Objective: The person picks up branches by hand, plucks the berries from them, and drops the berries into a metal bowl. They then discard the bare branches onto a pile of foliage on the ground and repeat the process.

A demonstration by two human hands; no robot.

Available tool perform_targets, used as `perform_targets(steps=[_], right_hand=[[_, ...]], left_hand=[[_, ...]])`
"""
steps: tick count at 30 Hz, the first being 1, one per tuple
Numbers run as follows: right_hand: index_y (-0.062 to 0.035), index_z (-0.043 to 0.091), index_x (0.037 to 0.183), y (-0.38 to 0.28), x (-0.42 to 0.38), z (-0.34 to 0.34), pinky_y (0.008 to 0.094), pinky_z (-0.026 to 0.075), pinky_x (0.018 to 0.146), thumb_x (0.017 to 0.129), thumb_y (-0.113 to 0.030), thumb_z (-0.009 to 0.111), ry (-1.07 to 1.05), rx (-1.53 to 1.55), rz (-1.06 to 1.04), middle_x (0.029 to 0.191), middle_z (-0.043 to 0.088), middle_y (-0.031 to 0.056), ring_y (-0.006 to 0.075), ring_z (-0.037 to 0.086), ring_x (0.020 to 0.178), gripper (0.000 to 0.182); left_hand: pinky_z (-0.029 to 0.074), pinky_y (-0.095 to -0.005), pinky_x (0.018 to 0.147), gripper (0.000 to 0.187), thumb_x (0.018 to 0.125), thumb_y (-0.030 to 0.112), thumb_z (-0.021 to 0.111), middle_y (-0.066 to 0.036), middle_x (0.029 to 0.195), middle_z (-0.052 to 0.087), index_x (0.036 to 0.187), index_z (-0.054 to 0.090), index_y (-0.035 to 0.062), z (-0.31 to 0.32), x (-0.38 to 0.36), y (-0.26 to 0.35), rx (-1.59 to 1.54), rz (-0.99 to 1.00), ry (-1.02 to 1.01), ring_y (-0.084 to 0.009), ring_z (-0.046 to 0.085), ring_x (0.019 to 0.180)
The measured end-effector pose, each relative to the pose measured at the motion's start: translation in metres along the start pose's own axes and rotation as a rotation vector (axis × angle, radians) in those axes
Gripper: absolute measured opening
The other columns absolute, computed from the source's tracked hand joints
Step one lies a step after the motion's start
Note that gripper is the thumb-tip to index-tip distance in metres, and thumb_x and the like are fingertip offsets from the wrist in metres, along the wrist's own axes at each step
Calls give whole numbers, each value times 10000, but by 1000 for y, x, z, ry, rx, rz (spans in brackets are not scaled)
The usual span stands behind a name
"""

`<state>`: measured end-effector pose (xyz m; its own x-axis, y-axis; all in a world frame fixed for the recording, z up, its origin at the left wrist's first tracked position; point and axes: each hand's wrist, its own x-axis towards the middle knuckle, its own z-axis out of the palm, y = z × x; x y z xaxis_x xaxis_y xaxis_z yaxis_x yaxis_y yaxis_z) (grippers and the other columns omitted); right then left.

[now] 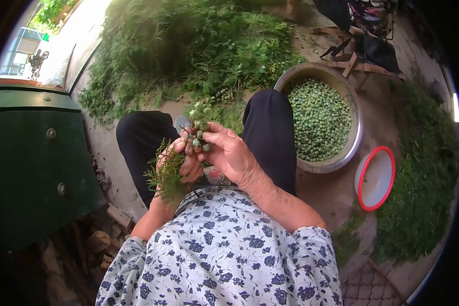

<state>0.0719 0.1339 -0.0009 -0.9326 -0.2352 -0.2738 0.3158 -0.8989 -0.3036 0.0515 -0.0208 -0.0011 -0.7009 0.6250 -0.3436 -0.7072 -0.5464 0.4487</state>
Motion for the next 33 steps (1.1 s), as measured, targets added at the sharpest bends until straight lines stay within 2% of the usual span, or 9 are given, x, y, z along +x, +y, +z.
perform_targets(steps=[4, 6, 9, 16, 20, 22, 25, 26, 33], right_hand=[[-2, 524, 1035, -3, 1, 1, 269, 442, 613, 855, -100, 592, -42, -120, 19, 854, 594, 89, 165, 553, 729, 216], [-20, 527, 1026, 2, 1, -1, 188, 432, 546, 864, -125, 602, 28, -412, -61, 822, 596, 54, 80, 536, 650, 207], [-28, 539, 981, 5, 3, -5, 192, 421, 457, 842, -116, 630, 59, -394, -107, 760, 588, 45, 96, 538, 566, 188], [-28, 572, 942, -4, -1, -16, 181, 384, 399, 873, -136, 591, 137, -249, -101, 707, 565, 23, 68, 515, 539, 130], [-21, 594, 990, -18, -8, -12, 183, 349, 413, 886, -144, 579, 137, -538, -89, 703, 525, 3, 49, 463, 520, 162], [-7, 629, 905, -25, -7, -19, 231, 368, 434, 866, -150, 602, 133, -1348, -596, 687, 566, 22, 66, 480, 498, 151], [-22, 643, 939, -55, -22, -25, 181, 339, 428, 888, -185, 577, 460, -986, -383, 673, 548, -17, 28, 444, 500, 183], [-33, 633, 980, -64, -27, -36, 140, 318, 412, 902, -183, 556, 496, -888, -453, 648, 509, -42, 5, 423, 496, 186], [-9, 566, 1092, -120, -66, -69, 192, 394, 505, 875, -85, 557, 642, -841, -836, 689, 541, 19, 59, 472, 562, 230]], left_hand=[[283, -254, 359, 239, 910, 229, 465, -71, 540, 460, 829, 505, 8, 1, 2, 0, 35, -4, 31, -130, 344, 357], [311, -241, 369, 211, 896, 201, 490, -50, 578, 471, 808, 501, 9, 8, -1, 1, 583, 143, 166, -116, 386, 381], [330, -229, 381, 198, 884, 181, 509, -30, 605, 476, 788, 503, 9, 3, 1, 0, 165, 37, 109, -104, 420, 405], [337, -238, 386, 220, 880, 197, 520, -25, 614, 480, 768, 507, 8, 1, -1, 1, 132, -26, 54, -104, 426, 407], [319, -233, 385, 207, 888, 191, 512, -17, 580, 470, 778, 499, 17, 3, -1, 1, 613, 78, 151, -100, 427, 415], [312, -229, 386, 203, 890, 192, 511, -16, 566, 464, 784, 498, 19, 0, 0, 3, 612, 73, 151, -102, 430, 420], [289, -241, 372, 210, 914, 214, 468, -14, 502, 417, 832, 485, 21, -10, -1, 16, 54, 9, -10, -127, 385, 378], [229, -253, 341, 240, 948, 220, 360, 6, 459, 366, 845, 481, 41, -14, 3, 20, 16, -1, -139, -104, 270, 332], [251, -257, 332, 258, 950, 239, 346, -8, 462, 402, 859, 486, 42, -12, 1, 30, -94, 35, -135, -107, 298, 322]])
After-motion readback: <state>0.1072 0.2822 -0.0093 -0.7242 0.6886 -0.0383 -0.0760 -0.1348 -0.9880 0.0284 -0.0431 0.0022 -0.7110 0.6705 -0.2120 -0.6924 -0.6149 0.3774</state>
